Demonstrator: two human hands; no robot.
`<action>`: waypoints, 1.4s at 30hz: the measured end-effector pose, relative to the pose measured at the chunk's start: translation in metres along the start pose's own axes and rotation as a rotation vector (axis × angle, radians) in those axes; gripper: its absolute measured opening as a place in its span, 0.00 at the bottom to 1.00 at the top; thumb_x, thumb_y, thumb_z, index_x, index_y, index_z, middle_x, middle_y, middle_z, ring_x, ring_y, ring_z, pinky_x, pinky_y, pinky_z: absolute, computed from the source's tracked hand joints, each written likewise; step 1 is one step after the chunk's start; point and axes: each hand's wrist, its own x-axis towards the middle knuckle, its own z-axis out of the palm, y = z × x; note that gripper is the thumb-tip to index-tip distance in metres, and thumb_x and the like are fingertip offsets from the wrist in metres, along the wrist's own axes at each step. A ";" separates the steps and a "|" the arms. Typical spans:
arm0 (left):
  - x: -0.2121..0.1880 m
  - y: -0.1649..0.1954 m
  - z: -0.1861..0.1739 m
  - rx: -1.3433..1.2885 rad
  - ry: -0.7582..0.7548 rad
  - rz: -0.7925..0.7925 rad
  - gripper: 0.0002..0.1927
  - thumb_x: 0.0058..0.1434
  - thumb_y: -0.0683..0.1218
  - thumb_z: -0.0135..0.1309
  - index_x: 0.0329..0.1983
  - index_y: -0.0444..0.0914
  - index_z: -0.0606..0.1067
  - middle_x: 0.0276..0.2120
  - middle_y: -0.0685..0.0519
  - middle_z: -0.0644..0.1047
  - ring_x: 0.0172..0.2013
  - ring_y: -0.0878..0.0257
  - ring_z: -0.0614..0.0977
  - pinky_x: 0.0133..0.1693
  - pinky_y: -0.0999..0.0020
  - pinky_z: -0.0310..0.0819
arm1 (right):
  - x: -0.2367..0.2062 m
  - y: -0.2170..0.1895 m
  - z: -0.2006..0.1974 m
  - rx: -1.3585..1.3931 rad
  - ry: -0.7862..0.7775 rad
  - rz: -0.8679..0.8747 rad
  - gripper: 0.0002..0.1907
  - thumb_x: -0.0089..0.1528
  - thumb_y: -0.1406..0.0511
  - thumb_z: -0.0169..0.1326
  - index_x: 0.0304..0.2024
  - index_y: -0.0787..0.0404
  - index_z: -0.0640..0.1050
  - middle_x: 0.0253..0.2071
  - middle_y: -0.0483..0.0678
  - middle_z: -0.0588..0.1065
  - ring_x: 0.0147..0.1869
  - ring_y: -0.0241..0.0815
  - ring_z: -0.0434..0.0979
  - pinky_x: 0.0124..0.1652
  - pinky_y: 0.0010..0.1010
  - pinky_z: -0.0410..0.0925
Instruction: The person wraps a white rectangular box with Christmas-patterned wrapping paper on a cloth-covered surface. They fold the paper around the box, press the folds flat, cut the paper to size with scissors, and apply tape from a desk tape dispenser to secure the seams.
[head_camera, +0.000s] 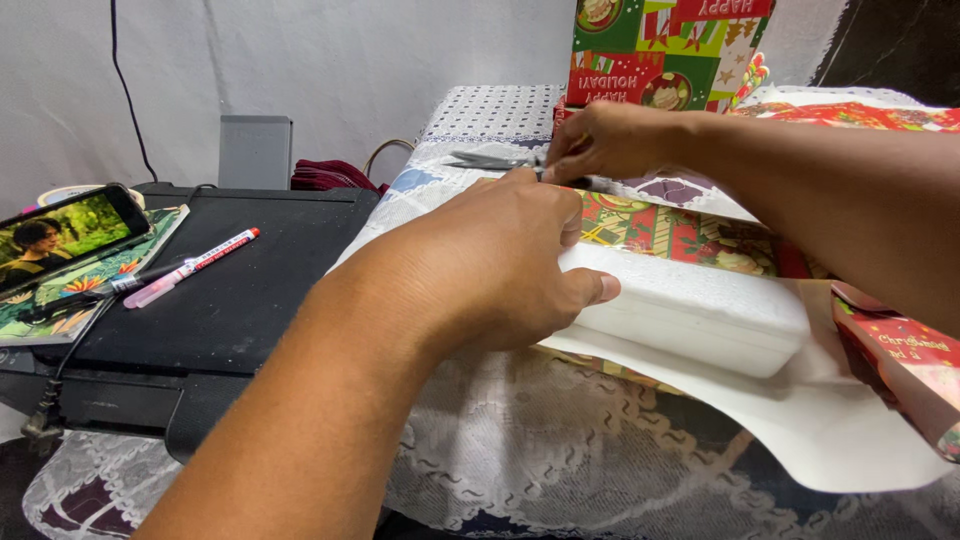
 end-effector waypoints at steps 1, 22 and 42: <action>-0.002 0.002 -0.003 0.002 -0.053 -0.054 0.28 0.59 0.64 0.57 0.52 0.39 0.79 0.52 0.44 0.79 0.53 0.47 0.80 0.54 0.53 0.72 | 0.001 -0.003 0.001 -0.034 -0.040 -0.072 0.23 0.62 0.51 0.57 0.53 0.57 0.81 0.49 0.50 0.81 0.51 0.45 0.81 0.50 0.39 0.72; -0.018 -0.036 0.015 -0.189 0.055 0.059 0.14 0.46 0.47 0.70 0.32 0.40 0.78 0.51 0.52 0.79 0.56 0.57 0.78 0.55 0.63 0.72 | -0.212 -0.102 -0.042 -0.006 -0.208 0.511 0.22 0.59 0.48 0.57 0.55 0.41 0.80 0.52 0.42 0.76 0.44 0.48 0.82 0.45 0.45 0.75; -0.021 -0.011 0.011 -0.257 0.124 -0.031 0.22 0.53 0.55 0.68 0.49 0.42 0.80 0.33 0.53 0.82 0.31 0.59 0.85 0.34 0.60 0.80 | -0.246 0.019 -0.043 0.159 -0.084 0.174 0.11 0.59 0.62 0.63 0.35 0.64 0.80 0.52 0.50 0.79 0.62 0.45 0.79 0.61 0.46 0.67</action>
